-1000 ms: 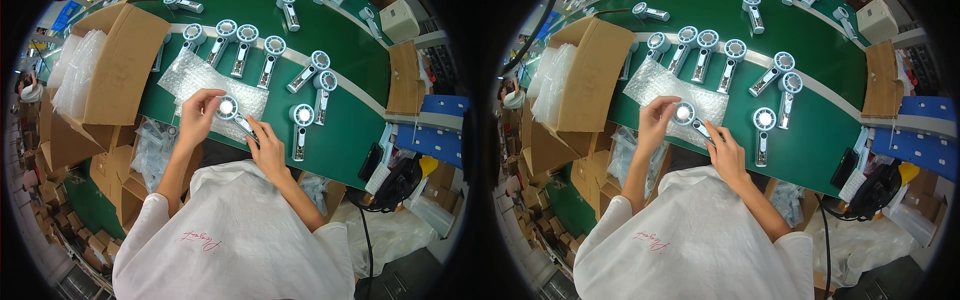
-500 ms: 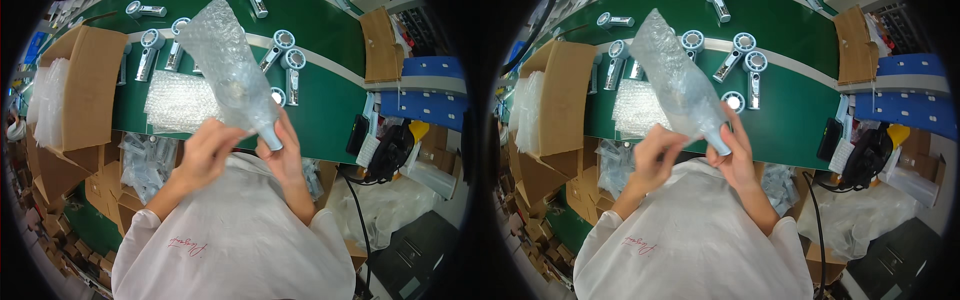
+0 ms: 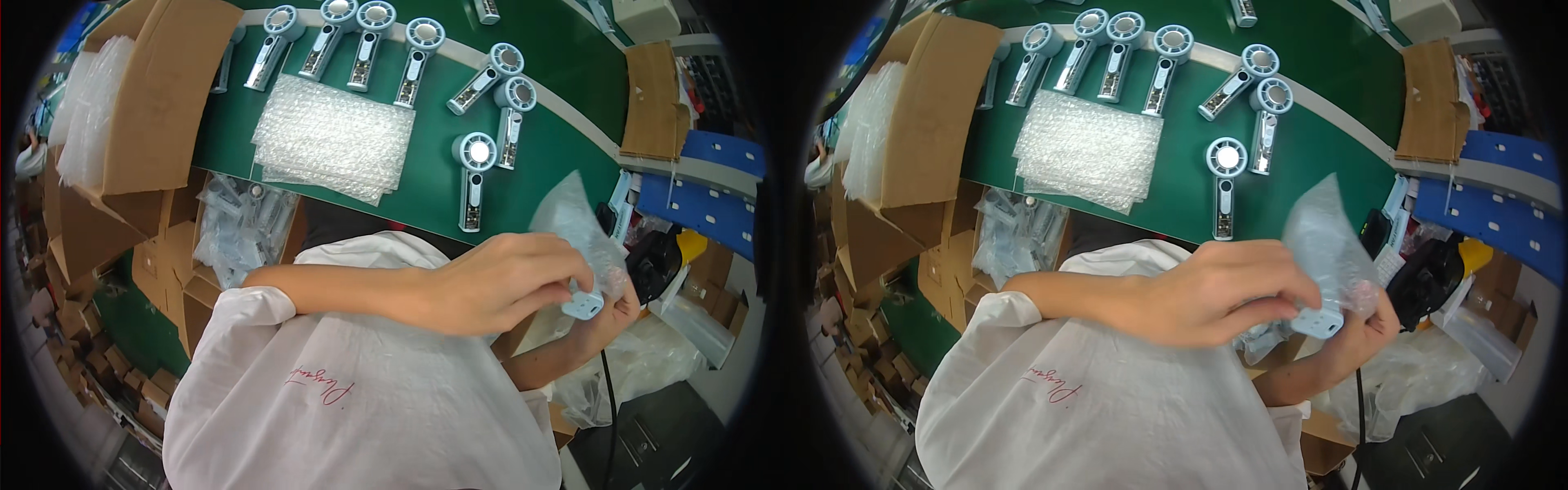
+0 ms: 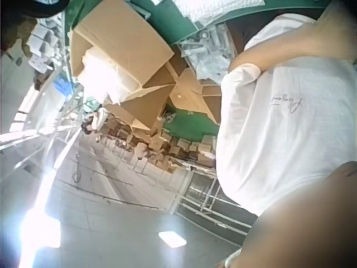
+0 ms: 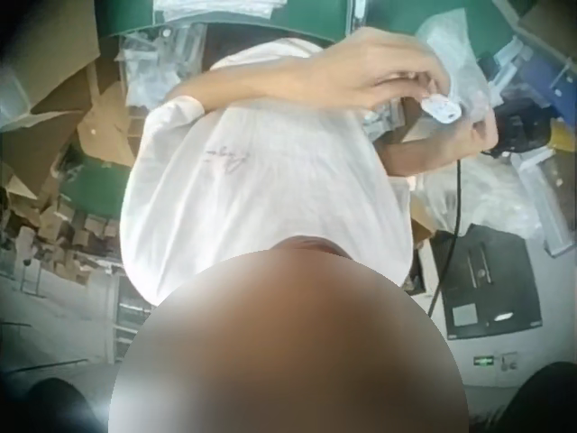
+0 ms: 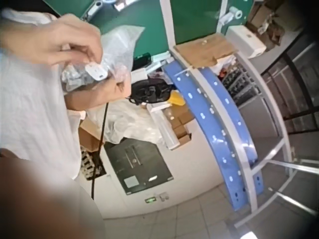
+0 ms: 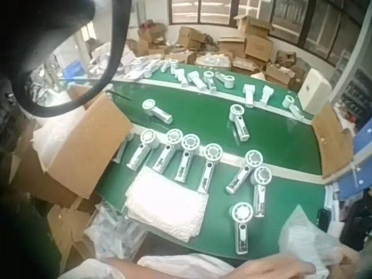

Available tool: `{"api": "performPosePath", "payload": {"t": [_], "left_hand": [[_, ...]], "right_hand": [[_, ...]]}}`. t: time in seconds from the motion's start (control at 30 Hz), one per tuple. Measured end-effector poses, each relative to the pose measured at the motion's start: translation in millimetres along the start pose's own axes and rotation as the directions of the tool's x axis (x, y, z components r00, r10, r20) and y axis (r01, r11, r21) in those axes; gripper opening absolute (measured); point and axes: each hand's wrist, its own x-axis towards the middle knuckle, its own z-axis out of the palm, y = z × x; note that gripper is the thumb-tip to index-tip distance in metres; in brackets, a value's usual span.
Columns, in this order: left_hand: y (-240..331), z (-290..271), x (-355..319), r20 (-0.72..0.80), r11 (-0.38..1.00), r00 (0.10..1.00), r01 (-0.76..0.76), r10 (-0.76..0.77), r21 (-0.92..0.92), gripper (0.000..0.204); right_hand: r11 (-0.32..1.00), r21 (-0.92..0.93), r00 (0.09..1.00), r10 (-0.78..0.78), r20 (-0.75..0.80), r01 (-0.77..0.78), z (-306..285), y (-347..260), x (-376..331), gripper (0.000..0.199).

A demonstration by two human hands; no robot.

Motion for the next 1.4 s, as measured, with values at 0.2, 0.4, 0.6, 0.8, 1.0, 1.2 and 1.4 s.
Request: {"api": "performPosePath", "payload": {"t": [0.2,0.4,0.6,0.8,1.0,1.2,1.4], "left_hand": [[-23,-55,-17,0.097,0.726,0.984,0.043,-0.150,0.687,0.012],[-28,-158,-59,-0.356,0.466,0.907,0.421,-0.224,0.779,0.016],[-33,-266,-129,-0.559,0.013,0.812,0.566,0.165,0.825,0.045],[-27,-253,-136,-0.810,0.302,0.561,0.812,-0.170,0.499,0.055],[-30,-230,-140,-0.668,0.112,0.739,0.658,0.090,0.744,0.045],[-38,-159,-96,-0.554,0.528,0.828,0.512,-0.091,0.678,0.015],[-81,-129,-77,-0.406,0.192,0.905,0.424,-0.128,0.885,0.016]], "right_hand": [[0.947,-0.319,0.991,0.004,-0.131,-0.046,-4,11,45,0.011],[0.774,-0.626,0.983,-0.171,-0.068,0.091,-18,41,108,0.017],[0.659,-0.749,0.942,-0.289,-0.169,0.068,-25,91,148,0.025],[0.674,-0.738,0.934,-0.269,-0.236,0.008,-1,159,127,0.029],[0.791,-0.612,0.958,-0.192,-0.213,0.022,-2,170,88,0.028],[0.982,-0.183,0.996,-0.058,-0.074,0.043,52,77,96,0.040],[0.987,-0.073,0.975,-0.132,0.177,0.146,182,78,216,0.043]]}}
